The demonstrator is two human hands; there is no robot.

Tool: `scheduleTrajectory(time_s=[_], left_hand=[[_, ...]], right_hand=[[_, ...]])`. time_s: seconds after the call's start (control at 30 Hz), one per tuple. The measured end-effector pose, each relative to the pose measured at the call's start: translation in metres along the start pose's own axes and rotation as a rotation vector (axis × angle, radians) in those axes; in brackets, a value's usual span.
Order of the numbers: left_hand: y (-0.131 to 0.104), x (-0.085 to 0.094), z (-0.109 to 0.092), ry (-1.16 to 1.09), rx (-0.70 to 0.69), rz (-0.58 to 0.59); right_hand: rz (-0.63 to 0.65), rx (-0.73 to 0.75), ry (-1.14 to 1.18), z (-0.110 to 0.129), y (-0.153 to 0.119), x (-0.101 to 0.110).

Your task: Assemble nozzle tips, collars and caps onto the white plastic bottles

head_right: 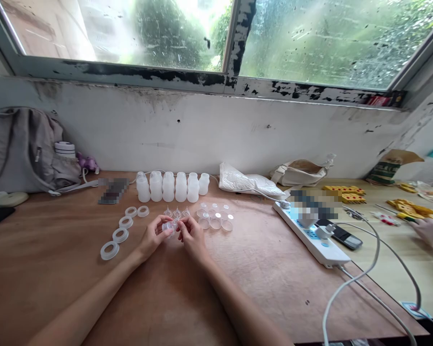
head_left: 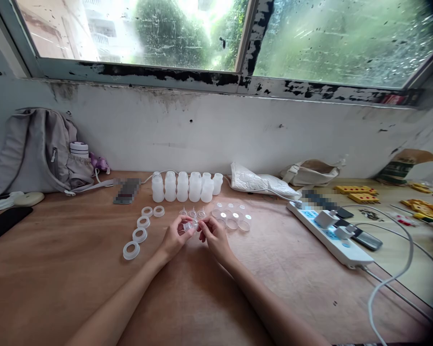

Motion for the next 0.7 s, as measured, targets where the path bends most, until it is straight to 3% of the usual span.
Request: scheduleTrajectory(time_s=[0.13,0.3,0.47,0.6,0.7], left_hand=[[-0.004,-0.001,-0.016,0.320,-0.142,0.067],[-0.004,0.006,-0.020,0.484,-0.218,-0.036],[-0.002,0.013,-0.016,0.488,-0.210,-0.108],[-0.003,0.014,-0.018,0.510,-0.216,-0.122],[-0.003,0.017,-0.019,0.544,-0.201,-0.152]], right_hand=[[0.011,0.130,-0.187,0.011,-0.001,-0.003],[-0.037,0.238,-0.442,0.029,0.022,0.001],[-0.366,0.214,-0.689,0.037,0.076,0.042],[-0.397,0.095,-0.896,0.024,0.112,0.058],[-0.367,0.055,-0.930,0.017,0.120,0.062]])
Point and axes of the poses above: each hand's wrist, its own y-axis towards the middle knuckle, its own x-axis out of the back of the hand, z = x × y, the point moved 7 cm from there along y, towards the middle knuckle, and after that the axes turned 9 degrees about -x, right-handed, at the moved point
